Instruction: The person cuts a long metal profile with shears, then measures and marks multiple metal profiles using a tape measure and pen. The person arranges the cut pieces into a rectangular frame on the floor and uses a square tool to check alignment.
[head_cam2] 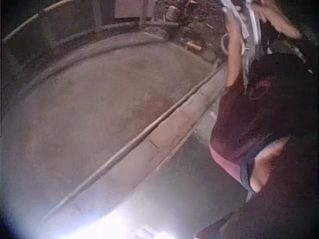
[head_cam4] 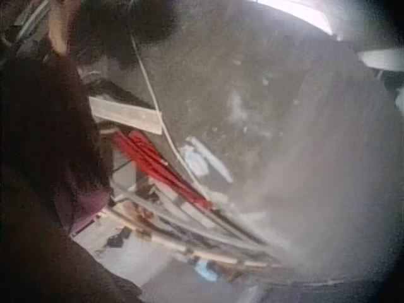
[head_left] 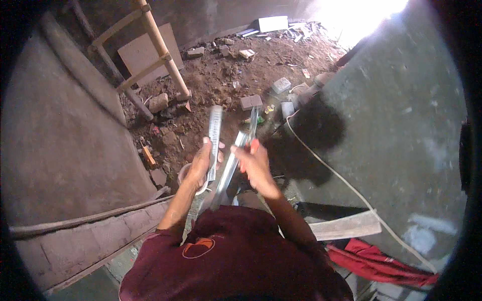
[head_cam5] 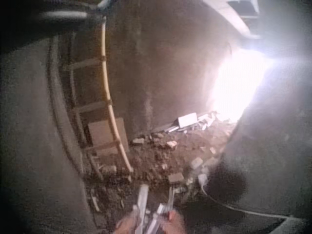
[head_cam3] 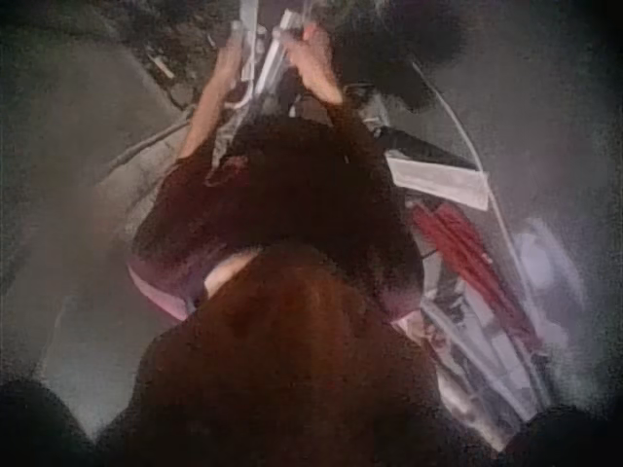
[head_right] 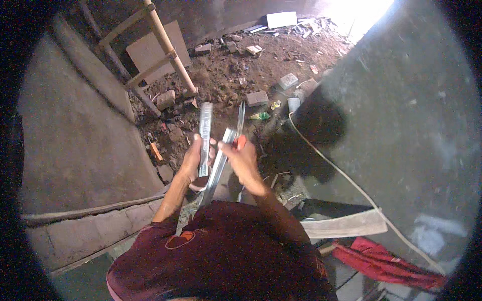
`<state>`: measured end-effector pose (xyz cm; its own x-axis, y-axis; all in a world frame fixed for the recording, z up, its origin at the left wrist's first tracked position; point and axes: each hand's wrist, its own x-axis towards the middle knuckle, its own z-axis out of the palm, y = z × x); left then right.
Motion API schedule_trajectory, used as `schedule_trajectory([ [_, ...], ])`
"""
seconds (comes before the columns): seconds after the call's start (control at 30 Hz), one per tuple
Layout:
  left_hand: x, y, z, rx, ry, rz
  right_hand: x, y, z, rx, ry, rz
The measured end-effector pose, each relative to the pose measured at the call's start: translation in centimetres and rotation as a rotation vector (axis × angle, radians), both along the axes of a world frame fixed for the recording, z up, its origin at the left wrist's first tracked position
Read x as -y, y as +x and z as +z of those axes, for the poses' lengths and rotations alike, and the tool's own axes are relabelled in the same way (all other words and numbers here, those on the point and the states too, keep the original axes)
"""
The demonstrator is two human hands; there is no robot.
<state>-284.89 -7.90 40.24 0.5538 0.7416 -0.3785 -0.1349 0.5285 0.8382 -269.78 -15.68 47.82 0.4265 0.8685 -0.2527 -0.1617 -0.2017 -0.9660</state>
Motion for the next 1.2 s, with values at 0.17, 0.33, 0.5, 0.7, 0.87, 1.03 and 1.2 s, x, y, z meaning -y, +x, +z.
schedule_trajectory([
  [0.17, -6.0, 8.0, 4.2, 0.014, -0.168, -0.099, -14.5, 9.5, -2.7, 0.152, 0.043, 0.029],
  [0.33, -17.8, 13.9, -2.4, 0.029, -0.236, -0.005, -28.4, 14.1, -6.3, 0.365, 0.011, 0.025],
  [0.5, -34.1, 20.3, -5.4, -0.074, -0.148, -0.216, -42.7, 20.4, -7.3, 0.462, -0.031, 0.030],
  [0.7, -54.4, 28.2, -4.6, -0.008, 0.132, -0.013, -55.3, 35.0, -9.6, 0.298, -0.218, -0.007],
  [0.87, -70.2, 35.7, -0.7, -0.059, 0.198, 0.051, -57.4, 44.7, -8.2, 0.055, -0.255, -0.236],
  [1.03, -81.1, 46.2, -2.0, -0.231, 0.307, -0.014, -59.8, 53.4, -9.8, -0.246, -0.340, -0.533],
  [1.2, -90.5, 60.7, -4.6, -0.112, 0.274, -0.023, -68.1, 66.2, -15.0, -0.392, -0.367, -0.573],
])
